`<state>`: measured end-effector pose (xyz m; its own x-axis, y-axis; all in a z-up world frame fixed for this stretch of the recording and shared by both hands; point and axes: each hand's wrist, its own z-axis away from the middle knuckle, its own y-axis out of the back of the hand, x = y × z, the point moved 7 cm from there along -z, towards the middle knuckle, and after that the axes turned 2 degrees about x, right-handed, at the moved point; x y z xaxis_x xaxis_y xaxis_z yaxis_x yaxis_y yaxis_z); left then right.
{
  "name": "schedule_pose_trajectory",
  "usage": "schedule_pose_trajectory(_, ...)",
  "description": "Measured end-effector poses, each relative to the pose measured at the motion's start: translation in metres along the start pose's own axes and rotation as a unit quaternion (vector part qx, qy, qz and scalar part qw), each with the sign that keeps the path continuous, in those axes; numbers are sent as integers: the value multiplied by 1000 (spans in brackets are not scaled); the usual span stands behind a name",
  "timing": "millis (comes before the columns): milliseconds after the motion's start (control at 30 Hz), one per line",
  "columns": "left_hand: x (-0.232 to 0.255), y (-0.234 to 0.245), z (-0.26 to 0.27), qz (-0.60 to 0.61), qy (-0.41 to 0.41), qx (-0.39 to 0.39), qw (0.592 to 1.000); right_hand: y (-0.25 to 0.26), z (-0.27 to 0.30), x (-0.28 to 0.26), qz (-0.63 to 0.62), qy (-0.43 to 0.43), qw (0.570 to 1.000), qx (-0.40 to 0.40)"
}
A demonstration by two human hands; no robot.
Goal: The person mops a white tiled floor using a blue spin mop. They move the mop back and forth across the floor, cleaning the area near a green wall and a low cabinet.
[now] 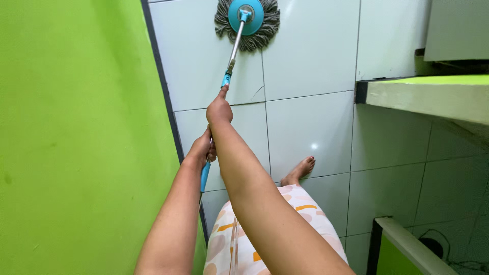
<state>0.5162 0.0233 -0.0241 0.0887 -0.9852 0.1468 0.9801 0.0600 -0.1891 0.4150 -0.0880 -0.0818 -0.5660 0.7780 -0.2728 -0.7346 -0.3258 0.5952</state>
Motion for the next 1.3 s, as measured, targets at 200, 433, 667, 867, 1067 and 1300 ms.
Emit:
schedule_pose_trajectory(200,-10,38,11,60,-64,73,993,-61,18,-40,114,95,988,-38)
schedule_pose_trajectory(433,-52,43,17,134,-116,85,981,-103,43,-23,190,165,965,-70)
schedule_pose_trajectory(667,-135,-27,5,159,-75,84,981,-79,50,72,231,163,954,-100)
schedule_pose_trajectory(867,-180,-85,23,175,-33,58,982,-39,66,143,216,156,958,-108)
schedule_pose_trajectory(1067,-171,-161,32,125,-9,-21,992,26,48,182,194,113,970,-90)
schedule_pose_trajectory(1300,-162,-217,39,3,54,-35,998,91,18,235,121,26,991,-43)
